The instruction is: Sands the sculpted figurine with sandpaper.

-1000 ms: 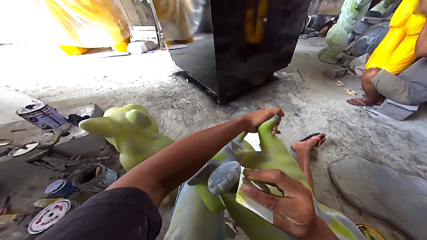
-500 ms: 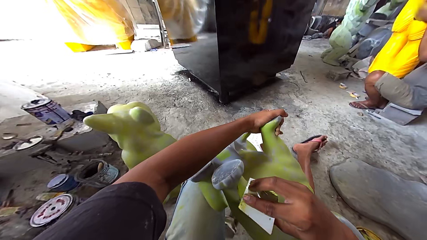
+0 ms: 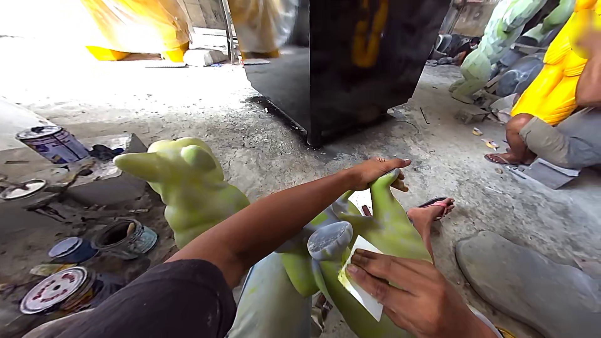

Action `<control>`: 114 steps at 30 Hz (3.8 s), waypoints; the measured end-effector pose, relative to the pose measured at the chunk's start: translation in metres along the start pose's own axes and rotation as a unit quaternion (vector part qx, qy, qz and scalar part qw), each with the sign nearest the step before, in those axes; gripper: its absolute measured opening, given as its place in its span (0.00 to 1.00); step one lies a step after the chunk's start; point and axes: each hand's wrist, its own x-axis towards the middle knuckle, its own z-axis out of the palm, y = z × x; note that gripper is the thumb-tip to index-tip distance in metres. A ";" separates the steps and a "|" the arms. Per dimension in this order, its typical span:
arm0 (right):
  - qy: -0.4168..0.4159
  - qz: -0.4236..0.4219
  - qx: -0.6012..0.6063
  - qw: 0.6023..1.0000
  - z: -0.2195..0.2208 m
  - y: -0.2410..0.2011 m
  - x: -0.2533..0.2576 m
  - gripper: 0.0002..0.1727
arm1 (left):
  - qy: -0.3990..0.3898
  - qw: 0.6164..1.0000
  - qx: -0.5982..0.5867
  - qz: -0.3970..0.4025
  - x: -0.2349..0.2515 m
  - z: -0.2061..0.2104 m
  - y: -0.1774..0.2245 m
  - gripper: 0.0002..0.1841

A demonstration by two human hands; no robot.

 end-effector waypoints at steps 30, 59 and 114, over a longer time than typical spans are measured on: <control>0.093 0.086 0.013 0.992 -0.053 -0.001 -0.019 0.15 | 0.166 0.801 0.393 0.420 -0.228 0.052 -0.016 0.20; -0.003 0.051 -0.026 0.998 -0.026 0.012 0.021 0.17 | 0.118 0.887 0.323 0.308 -0.191 0.036 0.037 0.20; -0.028 0.038 -0.084 0.995 -0.045 0.055 -0.017 0.18 | 0.081 0.901 0.325 0.277 -0.172 0.033 0.032 0.22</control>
